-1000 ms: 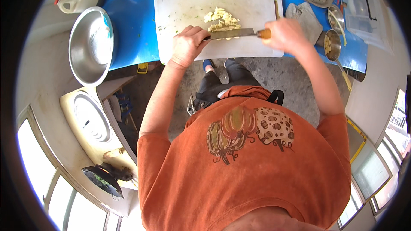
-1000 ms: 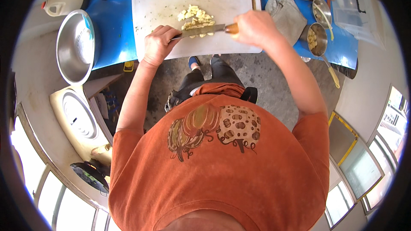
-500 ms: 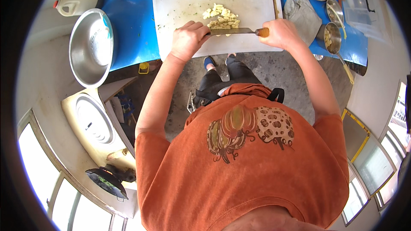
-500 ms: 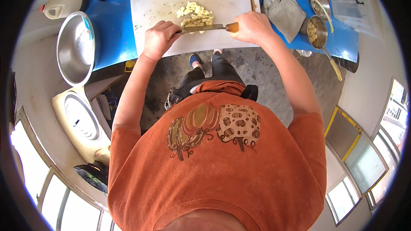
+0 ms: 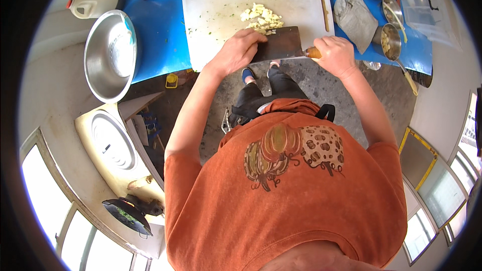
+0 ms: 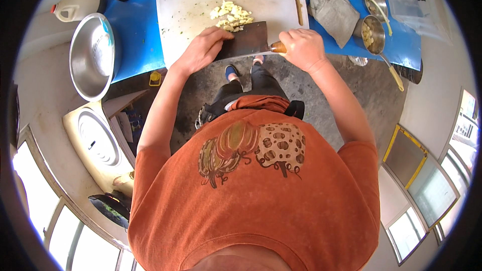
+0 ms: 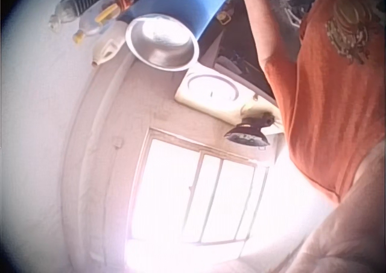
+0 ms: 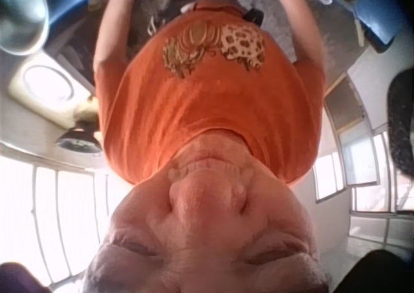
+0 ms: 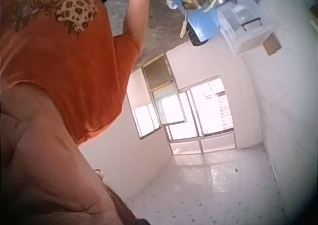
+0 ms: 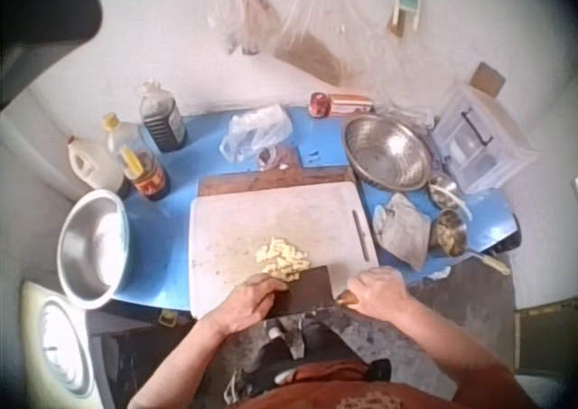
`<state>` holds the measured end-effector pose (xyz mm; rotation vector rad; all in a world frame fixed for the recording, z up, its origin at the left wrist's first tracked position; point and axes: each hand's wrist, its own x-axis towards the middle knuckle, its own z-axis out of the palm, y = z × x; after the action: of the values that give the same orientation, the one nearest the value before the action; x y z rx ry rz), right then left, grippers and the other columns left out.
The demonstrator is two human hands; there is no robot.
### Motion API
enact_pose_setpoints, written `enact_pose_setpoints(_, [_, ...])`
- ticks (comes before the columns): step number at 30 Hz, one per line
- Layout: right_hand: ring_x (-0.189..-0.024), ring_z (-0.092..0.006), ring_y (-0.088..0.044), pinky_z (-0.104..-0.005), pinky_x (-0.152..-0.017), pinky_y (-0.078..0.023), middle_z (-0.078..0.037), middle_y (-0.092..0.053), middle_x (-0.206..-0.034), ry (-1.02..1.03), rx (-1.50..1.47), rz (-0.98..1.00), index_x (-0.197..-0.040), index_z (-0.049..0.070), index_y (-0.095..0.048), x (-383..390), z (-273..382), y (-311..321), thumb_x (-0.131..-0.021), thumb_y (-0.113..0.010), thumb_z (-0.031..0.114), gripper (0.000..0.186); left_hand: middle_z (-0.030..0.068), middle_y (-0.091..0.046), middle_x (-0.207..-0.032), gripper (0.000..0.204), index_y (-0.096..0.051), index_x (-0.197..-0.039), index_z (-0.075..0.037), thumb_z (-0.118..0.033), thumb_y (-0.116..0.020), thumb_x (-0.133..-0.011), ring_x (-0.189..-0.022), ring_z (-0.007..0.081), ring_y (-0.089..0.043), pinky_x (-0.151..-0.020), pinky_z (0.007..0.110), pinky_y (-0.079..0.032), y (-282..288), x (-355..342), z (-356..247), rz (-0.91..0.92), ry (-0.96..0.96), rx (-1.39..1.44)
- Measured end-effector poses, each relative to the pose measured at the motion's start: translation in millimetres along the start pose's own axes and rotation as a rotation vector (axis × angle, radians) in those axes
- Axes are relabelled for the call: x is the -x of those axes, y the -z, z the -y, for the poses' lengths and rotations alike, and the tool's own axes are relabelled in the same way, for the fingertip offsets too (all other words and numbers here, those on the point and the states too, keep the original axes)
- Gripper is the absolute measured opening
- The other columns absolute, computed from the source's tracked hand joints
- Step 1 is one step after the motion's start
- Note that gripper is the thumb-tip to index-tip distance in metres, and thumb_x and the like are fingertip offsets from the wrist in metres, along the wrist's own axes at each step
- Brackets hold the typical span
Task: The person chops garlic cloves on a cutting board using a cleaver, then adds the chopped garlic to a wok containing green vegetables and stirs the mixture. The person also rinses the cutting board in a blue basin.
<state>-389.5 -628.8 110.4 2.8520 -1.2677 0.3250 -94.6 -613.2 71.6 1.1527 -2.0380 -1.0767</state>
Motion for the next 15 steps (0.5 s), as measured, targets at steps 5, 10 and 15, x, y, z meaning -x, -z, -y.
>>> enact_pose_setpoints(5, [-0.061,-0.0187,-0.060,-0.0322,-0.054,-0.047,-0.001,-0.052,-0.063,0.021,0.039,-0.061,-0.069,0.014,-0.053,9,9,-9,-0.064,-0.070,0.016,0.017,0.0146,-0.061,-0.105,0.028,-0.064,-0.103,-0.005,0.005,-0.047,-0.083,-0.100,0.0338,-0.059,-0.089,0.038,-0.048,-11,-31,30,-0.079,0.046,-0.029])
enact_pose_setpoints(10, [-0.061,-0.0184,-0.060,-0.0327,-0.054,-0.047,-0.001,-0.052,-0.063,0.029,0.028,-0.098,-0.069,0.015,-0.053,11,15,-7,-0.062,-0.068,0.014,0.017,0.0123,-0.062,-0.102,0.034,-0.066,-0.101,-0.006,0.011,-0.048,-0.078,-0.097,0.0293,-0.062,-0.087,0.035,-0.050,-17,-25,9,0.002,-0.059,-0.084])
enact_pose_setpoints(15, [-0.061,-0.0202,-0.061,-0.0329,-0.054,-0.048,-0.002,-0.057,-0.063,-0.121,-0.067,-0.105,-0.070,0.013,-0.056,30,29,-6,-0.067,-0.073,0.020,0.019,0.0103,-0.066,-0.088,0.027,-0.069,-0.095,-0.007,0.006,-0.050,-0.081,-0.079,0.0235,-0.065,-0.076,0.032,-0.053,17,-34,69,-0.402,0.157,0.030])
